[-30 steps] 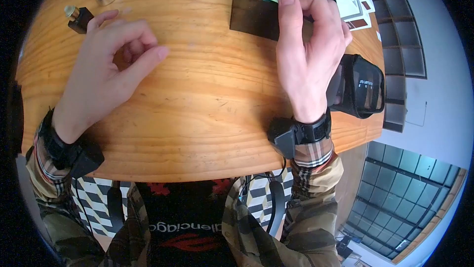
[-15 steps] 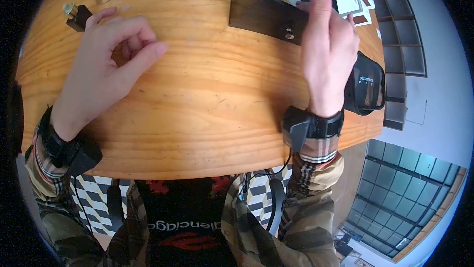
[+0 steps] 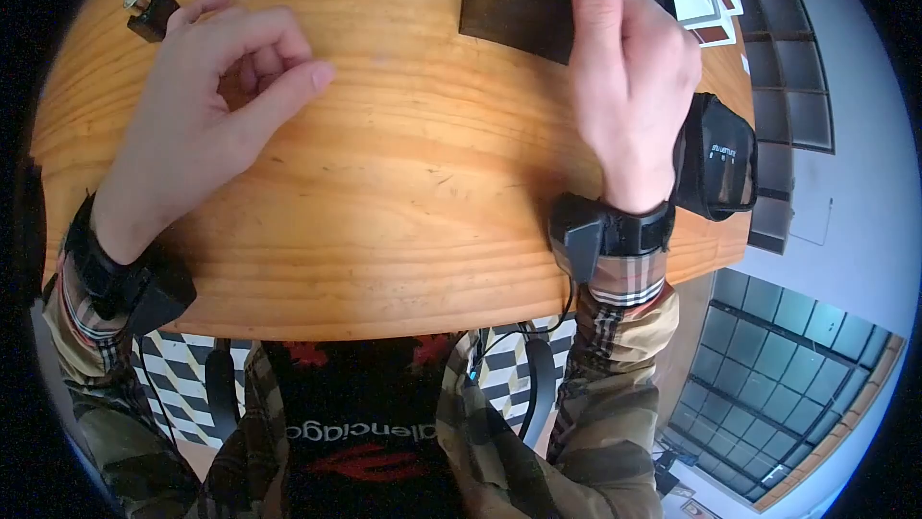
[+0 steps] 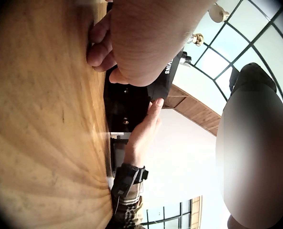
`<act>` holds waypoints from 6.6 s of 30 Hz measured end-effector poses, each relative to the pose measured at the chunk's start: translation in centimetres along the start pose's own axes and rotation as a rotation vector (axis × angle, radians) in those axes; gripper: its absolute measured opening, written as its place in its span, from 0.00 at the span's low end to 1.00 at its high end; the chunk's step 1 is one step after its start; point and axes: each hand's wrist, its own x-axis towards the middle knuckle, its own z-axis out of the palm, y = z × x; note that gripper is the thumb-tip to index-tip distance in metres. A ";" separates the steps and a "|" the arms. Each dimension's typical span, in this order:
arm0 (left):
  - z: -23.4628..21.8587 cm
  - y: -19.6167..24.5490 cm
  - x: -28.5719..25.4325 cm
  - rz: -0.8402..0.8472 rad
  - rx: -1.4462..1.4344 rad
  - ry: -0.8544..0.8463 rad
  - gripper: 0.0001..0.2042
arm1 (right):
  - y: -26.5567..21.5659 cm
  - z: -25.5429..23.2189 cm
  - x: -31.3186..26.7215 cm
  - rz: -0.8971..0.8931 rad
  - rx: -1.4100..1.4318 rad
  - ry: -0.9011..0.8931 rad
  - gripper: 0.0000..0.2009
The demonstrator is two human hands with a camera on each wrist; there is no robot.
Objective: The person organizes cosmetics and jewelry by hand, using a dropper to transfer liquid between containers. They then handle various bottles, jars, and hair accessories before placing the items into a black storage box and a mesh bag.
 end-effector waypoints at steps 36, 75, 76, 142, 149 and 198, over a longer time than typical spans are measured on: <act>0.5 0.4 0.4 0.026 0.052 -0.022 0.08 | 0.3 0.8 0.0 -0.227 0.052 0.005 0.19; 0.4 1.4 1.1 -0.099 -0.072 -0.190 0.06 | -5.0 -2.9 1.5 0.175 0.130 -0.349 0.14; 1.2 0.9 1.0 0.040 -0.038 -0.013 0.11 | -5.4 -3.1 1.4 0.171 0.067 -0.343 0.14; -0.2 0.4 2.4 0.088 -0.321 -0.116 0.31 | -1.6 2.1 -1.3 -0.529 0.751 -0.338 0.09; -0.1 0.7 2.8 0.109 -0.300 -0.132 0.28 | -1.6 1.9 -1.1 -0.496 0.801 -0.422 0.16; -0.6 0.1 1.8 0.158 -0.092 -0.122 0.23 | 0.6 -0.9 1.8 -0.058 0.179 0.080 0.17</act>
